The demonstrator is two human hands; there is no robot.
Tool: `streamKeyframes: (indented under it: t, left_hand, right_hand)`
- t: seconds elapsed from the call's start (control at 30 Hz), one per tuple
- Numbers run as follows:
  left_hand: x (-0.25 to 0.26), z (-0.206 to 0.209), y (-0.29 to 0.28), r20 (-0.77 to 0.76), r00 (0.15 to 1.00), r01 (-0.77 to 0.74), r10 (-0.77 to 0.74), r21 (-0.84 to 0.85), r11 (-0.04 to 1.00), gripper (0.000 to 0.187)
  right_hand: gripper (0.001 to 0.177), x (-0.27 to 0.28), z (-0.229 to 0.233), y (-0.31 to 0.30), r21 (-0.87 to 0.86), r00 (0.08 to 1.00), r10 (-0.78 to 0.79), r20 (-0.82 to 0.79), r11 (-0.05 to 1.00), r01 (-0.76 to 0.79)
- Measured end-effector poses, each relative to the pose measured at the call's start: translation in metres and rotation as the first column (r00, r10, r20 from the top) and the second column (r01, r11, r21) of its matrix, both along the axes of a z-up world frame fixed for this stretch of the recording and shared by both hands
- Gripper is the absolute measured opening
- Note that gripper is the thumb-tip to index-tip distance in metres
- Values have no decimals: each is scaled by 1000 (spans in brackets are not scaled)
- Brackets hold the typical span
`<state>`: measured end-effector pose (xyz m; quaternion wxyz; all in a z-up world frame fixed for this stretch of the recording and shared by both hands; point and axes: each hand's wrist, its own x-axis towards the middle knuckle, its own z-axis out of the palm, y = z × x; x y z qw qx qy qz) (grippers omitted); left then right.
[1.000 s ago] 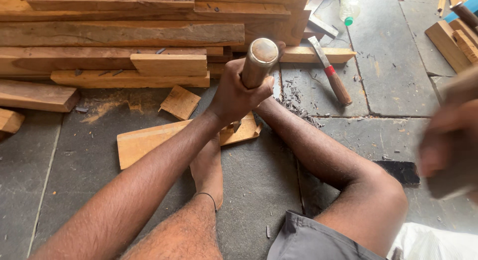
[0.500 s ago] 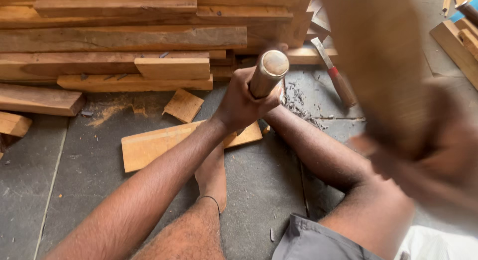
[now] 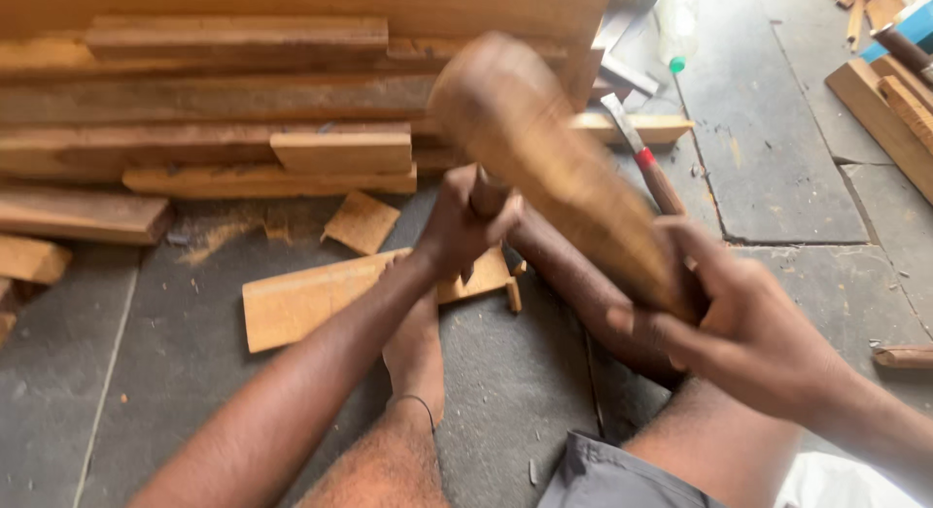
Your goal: The person sits on the floor and uses a wooden mallet to strike a chisel, carving a small rectangular piece of wood held between their feet. The person repeatedly positions the chisel and strikes it to remove wood shavings.
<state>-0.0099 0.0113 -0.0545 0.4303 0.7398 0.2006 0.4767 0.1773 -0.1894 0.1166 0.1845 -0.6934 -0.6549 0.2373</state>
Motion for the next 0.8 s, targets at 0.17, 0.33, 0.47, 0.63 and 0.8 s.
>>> streamKeyframes:
  t: [0.17,0.33,0.47,0.63,0.8]
  left_hand:
    - [-9,39,18,142,990,28,-15,-96,995,13]
    - [-32,108,9,254,963,87,-88,14,996,15]
    - [-56,172,-9,148,977,141,-151,76,987,15]
    - [-61,241,-29,-59,971,234,-231,407,883,25]
    - [-49,247,-65,-40,977,206,-208,412,888,14]
  right_hand:
    - [52,-1,-13,17,37,908,-373,-193,922,387]
    - [56,9,-67,42,-232,772,-580,-260,813,534]
    - [67,-5,-138,26,-1,859,-301,-414,944,330]
    - [75,-56,-163,41,-62,871,-302,-386,951,302]
    - [42,-70,-185,70,-244,866,-366,-342,924,294]
